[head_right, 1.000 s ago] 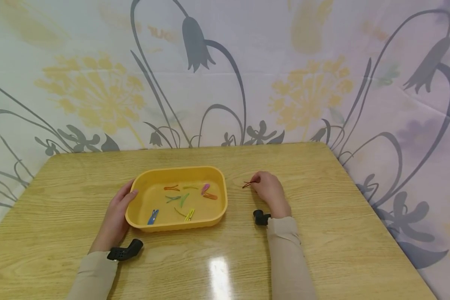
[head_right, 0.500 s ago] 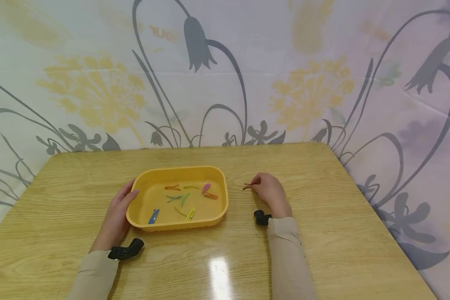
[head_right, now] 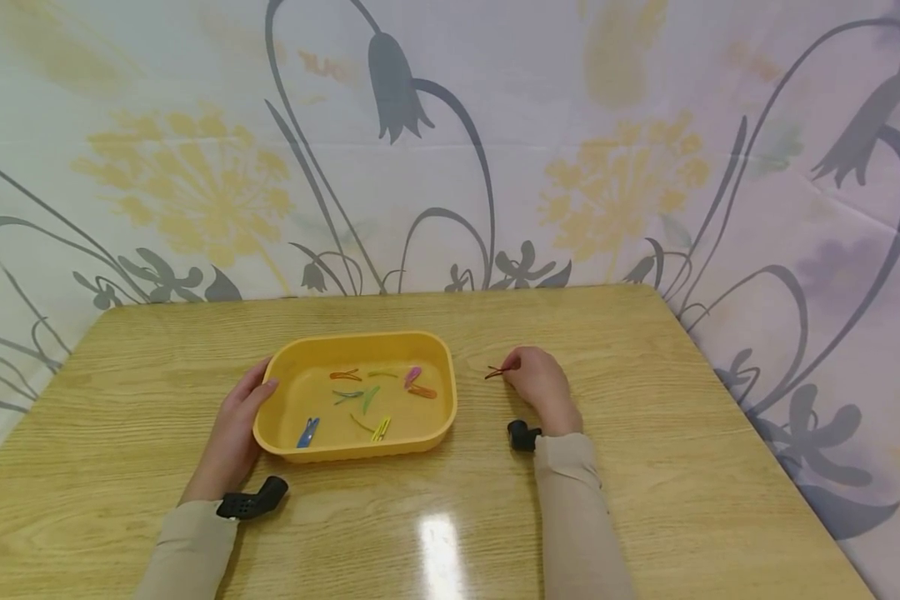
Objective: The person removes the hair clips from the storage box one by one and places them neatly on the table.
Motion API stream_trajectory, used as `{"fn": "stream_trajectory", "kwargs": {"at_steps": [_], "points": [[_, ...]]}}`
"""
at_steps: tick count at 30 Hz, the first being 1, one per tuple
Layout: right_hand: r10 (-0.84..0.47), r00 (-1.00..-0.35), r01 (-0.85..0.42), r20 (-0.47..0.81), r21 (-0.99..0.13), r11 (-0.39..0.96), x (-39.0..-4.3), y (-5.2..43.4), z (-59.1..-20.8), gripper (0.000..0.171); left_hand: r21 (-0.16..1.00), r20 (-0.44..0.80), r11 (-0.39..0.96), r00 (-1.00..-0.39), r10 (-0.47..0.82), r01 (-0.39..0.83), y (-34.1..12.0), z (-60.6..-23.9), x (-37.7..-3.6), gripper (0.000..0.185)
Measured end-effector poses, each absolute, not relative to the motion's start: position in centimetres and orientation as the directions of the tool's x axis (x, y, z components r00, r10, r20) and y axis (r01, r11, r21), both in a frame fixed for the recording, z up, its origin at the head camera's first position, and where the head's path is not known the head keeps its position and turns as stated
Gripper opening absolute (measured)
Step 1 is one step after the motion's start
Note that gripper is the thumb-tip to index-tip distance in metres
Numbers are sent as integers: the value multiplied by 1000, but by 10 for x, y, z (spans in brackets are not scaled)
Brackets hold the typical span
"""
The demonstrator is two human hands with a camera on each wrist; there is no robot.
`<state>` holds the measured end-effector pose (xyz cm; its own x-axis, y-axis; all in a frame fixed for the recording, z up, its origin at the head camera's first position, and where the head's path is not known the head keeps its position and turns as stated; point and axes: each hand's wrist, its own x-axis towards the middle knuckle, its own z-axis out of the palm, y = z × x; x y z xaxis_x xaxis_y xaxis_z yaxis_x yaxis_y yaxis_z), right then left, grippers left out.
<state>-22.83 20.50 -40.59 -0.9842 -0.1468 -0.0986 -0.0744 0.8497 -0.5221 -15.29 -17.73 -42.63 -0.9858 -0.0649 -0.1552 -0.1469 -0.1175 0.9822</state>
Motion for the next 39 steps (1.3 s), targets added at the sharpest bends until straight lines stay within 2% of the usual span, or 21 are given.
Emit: {"fn": "stream_trajectory", "kwargs": {"at_steps": [17, 27, 39], "points": [[-146, -982, -59, -117, -544, 837, -229, 205, -406, 13, 983, -154, -113, -986, -63, -146, -179, -426, -152, 49], [-118, -980, 4, -162, -605, 796, -232, 218, -408, 25, 981, -159, -122, -986, -56, -151, -177, -427, -153, 49], [-125, -987, -36, -105, -605, 795, -235, 208, -404, 27, 982, -160, -114, -985, -64, -152, -178, -427, -154, 49]]}}
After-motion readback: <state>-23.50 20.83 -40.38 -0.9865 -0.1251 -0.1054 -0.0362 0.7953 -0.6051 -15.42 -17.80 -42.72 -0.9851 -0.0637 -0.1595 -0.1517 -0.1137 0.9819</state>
